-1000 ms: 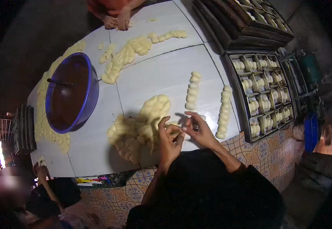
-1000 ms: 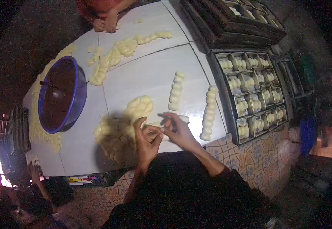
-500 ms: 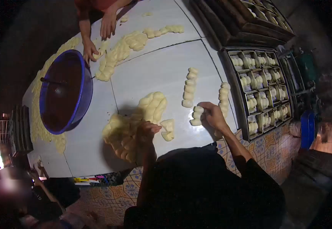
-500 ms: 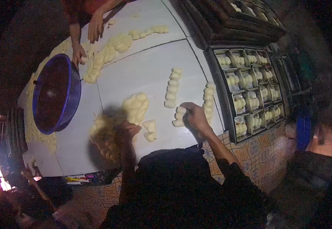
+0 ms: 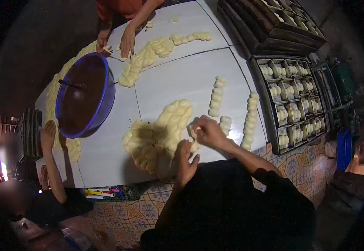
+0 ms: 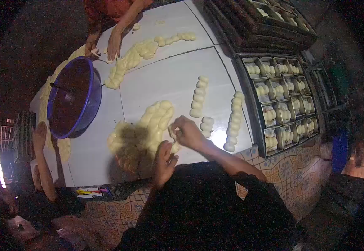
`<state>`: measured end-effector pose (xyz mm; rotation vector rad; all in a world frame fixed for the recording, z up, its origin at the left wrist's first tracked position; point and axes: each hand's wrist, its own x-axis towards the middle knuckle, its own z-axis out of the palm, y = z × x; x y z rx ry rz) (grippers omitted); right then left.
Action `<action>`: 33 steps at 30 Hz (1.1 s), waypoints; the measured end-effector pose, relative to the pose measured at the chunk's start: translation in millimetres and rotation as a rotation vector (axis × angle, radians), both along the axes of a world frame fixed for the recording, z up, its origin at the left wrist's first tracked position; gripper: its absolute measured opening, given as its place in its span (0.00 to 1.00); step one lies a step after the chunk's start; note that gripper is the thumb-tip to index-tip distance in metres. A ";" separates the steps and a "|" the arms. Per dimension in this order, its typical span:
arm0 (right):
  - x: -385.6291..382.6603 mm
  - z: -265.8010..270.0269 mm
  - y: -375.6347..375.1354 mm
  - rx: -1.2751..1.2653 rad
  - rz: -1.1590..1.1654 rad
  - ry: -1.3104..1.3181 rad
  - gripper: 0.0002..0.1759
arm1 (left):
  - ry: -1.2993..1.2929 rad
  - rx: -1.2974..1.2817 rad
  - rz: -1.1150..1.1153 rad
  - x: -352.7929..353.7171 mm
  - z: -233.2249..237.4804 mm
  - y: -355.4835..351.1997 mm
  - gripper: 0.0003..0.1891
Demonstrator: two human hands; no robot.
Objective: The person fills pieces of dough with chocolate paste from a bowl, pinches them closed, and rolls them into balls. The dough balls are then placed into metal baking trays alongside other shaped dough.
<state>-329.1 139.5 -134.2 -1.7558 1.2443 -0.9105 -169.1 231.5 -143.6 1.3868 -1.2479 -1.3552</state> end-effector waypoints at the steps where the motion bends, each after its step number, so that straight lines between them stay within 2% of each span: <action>1: -10.8 17.6 -2.2 0.074 -0.108 -0.121 0.12 | -0.062 -0.001 -0.047 -0.9 0.2 0.5 0.24; 3: -34.8 43.1 -9.7 0.076 -0.205 -0.314 0.12 | -0.028 -0.002 0.030 -1.1 0.7 -0.6 0.25; 5: -42.1 71.0 -4.3 0.163 -0.130 -0.520 0.13 | 0.004 -0.078 0.066 -4.7 14.6 -12.8 0.25; 6: -34.6 78.1 0.9 0.149 -0.101 -0.613 0.14 | 0.015 -0.142 0.062 -8.8 42.8 -21.1 0.25; 7: -26.0 83.5 9.2 0.239 -0.145 -0.617 0.16 | 0.026 -0.206 0.058 -13.3 68.0 -29.7 0.25; 8: -13.5 93.0 16.7 0.309 -0.196 -0.686 0.17 | 0.037 -0.277 0.081 -19.0 83.4 -38.4 0.21; 9: 0.1 99.9 23.0 0.382 -0.244 -0.753 0.18 | 0.136 -0.243 0.112 -21.5 81.8 -42.4 0.19; 10: 11.2 98.0 25.1 0.214 -0.255 -0.684 0.21 | 0.234 -0.209 0.146 -23.2 76.3 -46.2 0.18; 11: 12.1 92.5 24.9 0.120 -0.205 -0.380 0.19 | 0.332 -0.182 0.181 -24.1 69.4 -49.9 0.17; 12: 10.8 81.5 20.5 0.067 -0.096 -0.298 0.17 | 0.330 -0.261 0.277 -25.0 59.3 -53.3 0.13; 13: 11.8 76.3 16.6 0.017 0.005 -0.216 0.16 | 0.293 -0.218 0.296 -19.6 51.7 -55.6 0.12; 15: 14.4 78.2 7.0 -0.020 -0.015 -0.302 0.20 | 0.223 -0.106 0.321 -11.2 37.7 -49.5 0.12; 16: 15.2 88.2 0.1 -0.039 -0.025 -0.337 0.23 | 0.122 -0.028 0.223 -4.2 36.9 -47.3 0.15; 17: 20.1 103.7 -0.5 0.029 0.007 -0.402 0.30 | 0.430 0.011 0.218 -5.3 36.5 -47.2 0.16; 19: 26.1 86.5 0.1 -0.061 0.330 -0.367 0.19 | 1.039 0.087 0.210 -5.2 46.9 -45.9 0.18; 20: 35.4 76.3 0.3 0.009 0.342 -0.434 0.17 | 1.283 0.160 0.236 -1.9 43.9 -44.8 0.21; 21: 36.9 68.1 -8.7 -0.165 0.381 -0.191 0.20 | 1.361 0.275 0.265 3.7 48.4 -46.0 0.25; 22: 40.3 63.9 -8.9 0.071 0.374 -0.433 0.28 | 1.350 0.268 0.256 4.3 53.7 -52.1 0.28; 23: 42.1 61.9 -12.4 0.224 0.400 -0.565 0.36 | 1.335 0.258 0.249 6.7 61.6 -58.0 0.31; 25: 37.8 57.2 -23.8 0.442 0.449 -0.724 0.54 | 1.600 0.158 -0.032 21.9 90.6 -74.3 0.46; 26: 35.5 43.2 -31.8 0.387 0.488 -0.611 0.62 | 1.499 0.066 -0.068 41.4 91.0 -94.2 0.51; 27: 33.4 25.6 -36.6 0.341 0.520 -0.551 0.64 | 1.397 -0.026 -0.096 60.8 91.1 -114.0 0.58; 28: 38.8 42.3 -38.9 0.359 0.486 -0.620 0.64 | 1.357 -0.165 -0.041 100.2 66.6 -137.5 0.57; 29: 43.3 59.1 -40.1 0.374 0.449 -0.691 0.64 | 0.860 -0.277 0.096 134.4 74.5 -175.4 0.53; 30: 40.5 53.7 -43.0 0.341 0.437 -0.642 0.63 | 0.540 -0.317 0.190 168.6 99.8 -204.2 0.48; 31: 38.6 46.3 -44.6 0.322 0.421 -0.647 0.60 | 0.081 -0.371 0.506 192.8 118.1 -230.9 0.46; 33: 40.6 38.7 -41.0 0.297 0.352 -0.615 0.57 | -0.556 -0.133 0.452 270.2 112.5 -288.7 0.45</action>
